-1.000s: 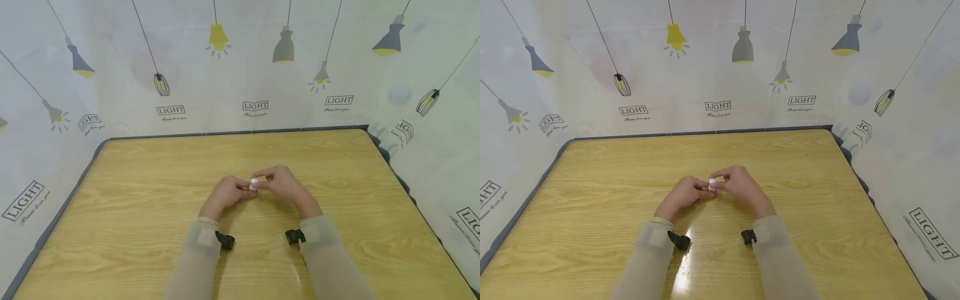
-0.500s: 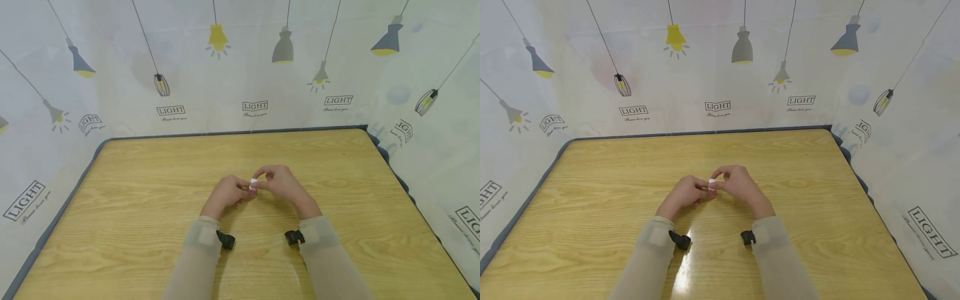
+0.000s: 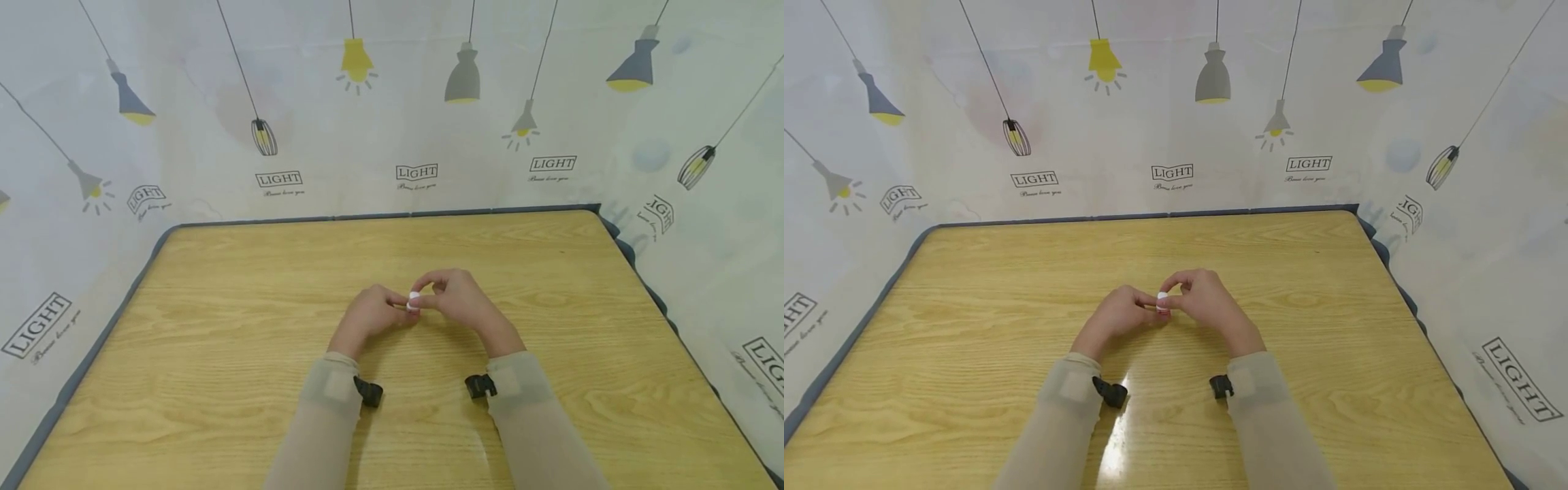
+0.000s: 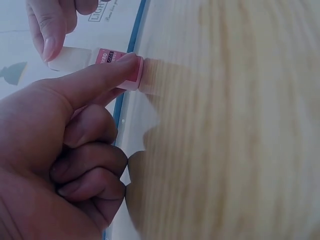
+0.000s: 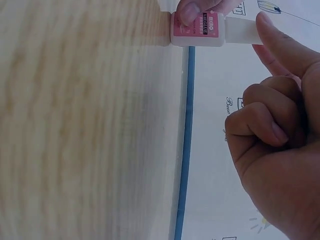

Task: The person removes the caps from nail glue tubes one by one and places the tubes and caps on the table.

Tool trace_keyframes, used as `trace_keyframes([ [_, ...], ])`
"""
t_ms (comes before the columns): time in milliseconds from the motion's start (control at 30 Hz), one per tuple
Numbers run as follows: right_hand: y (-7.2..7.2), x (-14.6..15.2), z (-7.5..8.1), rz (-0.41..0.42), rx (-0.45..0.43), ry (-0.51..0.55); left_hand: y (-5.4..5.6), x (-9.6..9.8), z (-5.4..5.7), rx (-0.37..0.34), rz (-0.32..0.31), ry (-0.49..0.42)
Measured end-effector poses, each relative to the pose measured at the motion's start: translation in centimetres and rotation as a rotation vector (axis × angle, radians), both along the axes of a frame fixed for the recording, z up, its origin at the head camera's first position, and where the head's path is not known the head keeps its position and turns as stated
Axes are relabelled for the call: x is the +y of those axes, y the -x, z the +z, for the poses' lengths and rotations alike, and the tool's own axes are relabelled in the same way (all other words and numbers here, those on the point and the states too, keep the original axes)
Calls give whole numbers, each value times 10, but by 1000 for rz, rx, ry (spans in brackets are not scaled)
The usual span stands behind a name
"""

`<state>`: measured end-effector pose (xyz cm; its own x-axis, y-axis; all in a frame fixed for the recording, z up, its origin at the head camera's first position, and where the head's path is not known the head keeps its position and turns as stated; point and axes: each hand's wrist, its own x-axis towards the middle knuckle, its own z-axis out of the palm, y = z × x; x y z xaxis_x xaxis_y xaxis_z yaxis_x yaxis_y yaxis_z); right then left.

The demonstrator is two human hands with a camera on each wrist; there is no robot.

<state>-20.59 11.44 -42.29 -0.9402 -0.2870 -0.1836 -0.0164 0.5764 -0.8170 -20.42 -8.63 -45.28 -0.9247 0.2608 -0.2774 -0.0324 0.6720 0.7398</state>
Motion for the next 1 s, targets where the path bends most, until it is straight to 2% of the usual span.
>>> trace_keyframes([
  [267, 1, -1, -2, 28, 17, 10, -1, 0, 1, -8, 4, 9],
  [533, -1, -2, -1, 43, 46, 0, -2, 0, 2, 21, -24, 42],
  [900, 2, 1, 0, 121, 79, -16, 0, 2, 3, 31, -39, 74],
  [1000, 2, 2, 1, 120, 80, -26, 0, 3, 2, 28, -39, 71],
])
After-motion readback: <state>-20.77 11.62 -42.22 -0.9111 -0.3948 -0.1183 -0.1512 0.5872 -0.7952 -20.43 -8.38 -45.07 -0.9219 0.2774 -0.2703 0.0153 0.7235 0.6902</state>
